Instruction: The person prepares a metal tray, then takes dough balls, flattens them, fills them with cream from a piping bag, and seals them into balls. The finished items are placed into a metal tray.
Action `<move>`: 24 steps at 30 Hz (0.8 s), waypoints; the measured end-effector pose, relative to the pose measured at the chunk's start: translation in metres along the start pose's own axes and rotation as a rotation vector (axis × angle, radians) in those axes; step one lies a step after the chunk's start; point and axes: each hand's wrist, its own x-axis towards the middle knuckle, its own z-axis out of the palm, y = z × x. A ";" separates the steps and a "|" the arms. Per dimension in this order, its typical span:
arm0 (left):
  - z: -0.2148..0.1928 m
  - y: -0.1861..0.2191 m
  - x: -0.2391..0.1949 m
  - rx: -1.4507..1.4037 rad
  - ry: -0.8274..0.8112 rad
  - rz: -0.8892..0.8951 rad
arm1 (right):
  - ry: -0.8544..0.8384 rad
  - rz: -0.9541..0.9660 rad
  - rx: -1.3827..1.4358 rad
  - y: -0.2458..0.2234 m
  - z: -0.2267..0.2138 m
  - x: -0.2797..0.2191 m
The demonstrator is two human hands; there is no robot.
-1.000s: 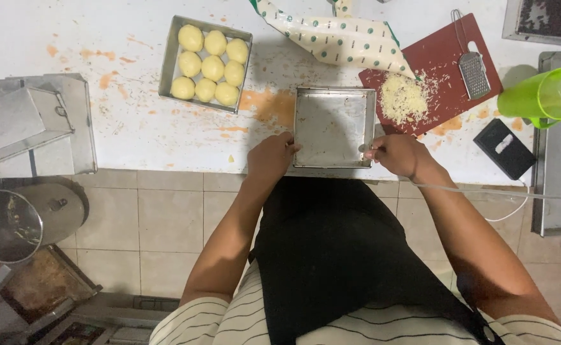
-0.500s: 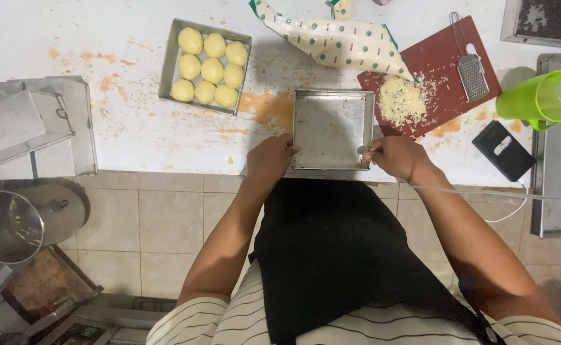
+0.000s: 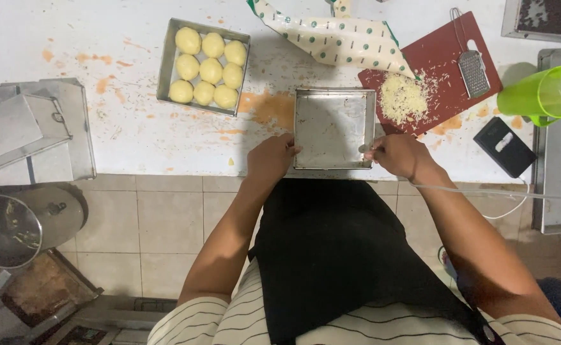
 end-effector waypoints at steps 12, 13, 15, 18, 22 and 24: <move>-0.009 0.005 -0.005 0.065 -0.059 -0.005 | -0.006 0.041 0.009 -0.001 0.005 0.011; -0.010 0.007 -0.007 0.073 -0.046 -0.039 | -0.025 -0.013 0.025 0.001 0.005 0.013; -0.005 0.011 -0.005 0.120 -0.049 0.007 | 0.017 -0.009 0.077 0.012 0.013 0.014; -0.001 0.018 0.002 0.235 -0.079 -0.043 | 0.099 -0.017 0.116 0.028 0.027 0.022; -0.005 0.032 -0.002 0.307 -0.098 -0.165 | 0.060 0.001 0.178 0.030 0.027 0.015; -0.008 0.041 -0.002 0.373 -0.122 -0.184 | 0.044 0.013 0.255 0.030 0.032 0.017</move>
